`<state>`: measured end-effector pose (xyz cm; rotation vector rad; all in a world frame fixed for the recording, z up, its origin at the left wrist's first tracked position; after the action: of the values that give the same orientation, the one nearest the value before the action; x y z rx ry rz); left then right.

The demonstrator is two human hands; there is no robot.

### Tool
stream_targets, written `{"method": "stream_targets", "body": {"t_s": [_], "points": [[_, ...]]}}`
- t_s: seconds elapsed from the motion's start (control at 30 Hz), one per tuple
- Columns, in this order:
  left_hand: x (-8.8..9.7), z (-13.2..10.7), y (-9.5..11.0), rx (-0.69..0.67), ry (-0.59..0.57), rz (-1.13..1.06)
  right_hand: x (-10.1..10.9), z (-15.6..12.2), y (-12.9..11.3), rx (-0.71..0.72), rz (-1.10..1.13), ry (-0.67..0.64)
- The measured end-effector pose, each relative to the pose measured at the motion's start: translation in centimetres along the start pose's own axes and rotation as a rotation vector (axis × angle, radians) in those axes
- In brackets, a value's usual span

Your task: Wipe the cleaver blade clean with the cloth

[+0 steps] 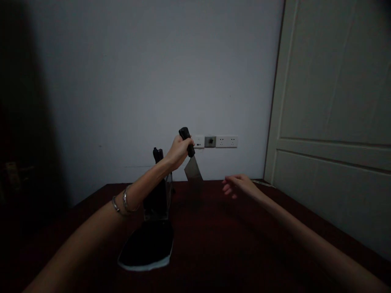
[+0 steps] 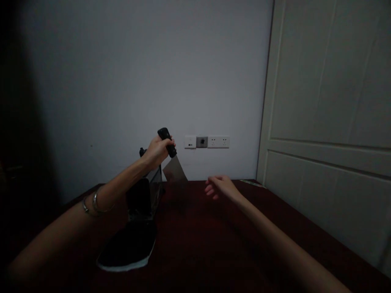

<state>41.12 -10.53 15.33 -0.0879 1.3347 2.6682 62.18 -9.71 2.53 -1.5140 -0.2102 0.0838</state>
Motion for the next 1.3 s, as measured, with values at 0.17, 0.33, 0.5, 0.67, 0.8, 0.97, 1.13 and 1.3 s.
{"method": "stream_targets", "body": {"t_s": [0.17, 0.33, 0.5, 0.67, 0.8, 0.97, 1.13, 1.3], "points": [[-0.5, -1.8, -5.1, -0.012, 0.018, 0.032, -2.1, -0.7, -0.3, -0.072, 0.086, -0.076], [-1.1, -3.1, -8.4, -0.034, -0.021, 0.090, -3.5, -1.4, -0.1, -0.099, 0.203, -0.106], [-1.8, -3.9, -9.6, -0.042, -0.027, 0.188, -4.0, -0.9, 0.1, -0.189, 0.379, -0.136], [-2.1, -3.9, -10.6, -0.042, -0.053, 0.194, -4.3, -0.4, 0.2, -0.242, 0.508, -0.177], [-2.2, -4.0, -11.3, -0.031, -0.054, 0.196, -4.7, -0.1, 0.3, -0.272, 0.526, -0.195], [-2.5, -4.4, -11.4, -0.035, -0.066, 0.187, -5.3, 0.3, 0.3, -0.304, 0.597, -0.196], [-2.7, -4.9, -11.1, -0.054, -0.102, 0.195, -5.6, 0.5, 0.3, -0.325, 0.656, -0.184], [-2.5, -5.1, -11.2, -0.084, -0.157, 0.215, -5.9, 0.5, 0.4, -0.343, 0.722, -0.196]]}}
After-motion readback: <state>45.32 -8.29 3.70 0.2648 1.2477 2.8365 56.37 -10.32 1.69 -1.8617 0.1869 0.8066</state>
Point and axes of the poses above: each hand's wrist, its own z-axis towards the middle knuckle, its own x-axis out of the back of the hand, y = z × x, the point moved 2 cm from there along z, towards the middle knuckle, and after that the axes turned 5 degrees about z, right-handed, at the moved point
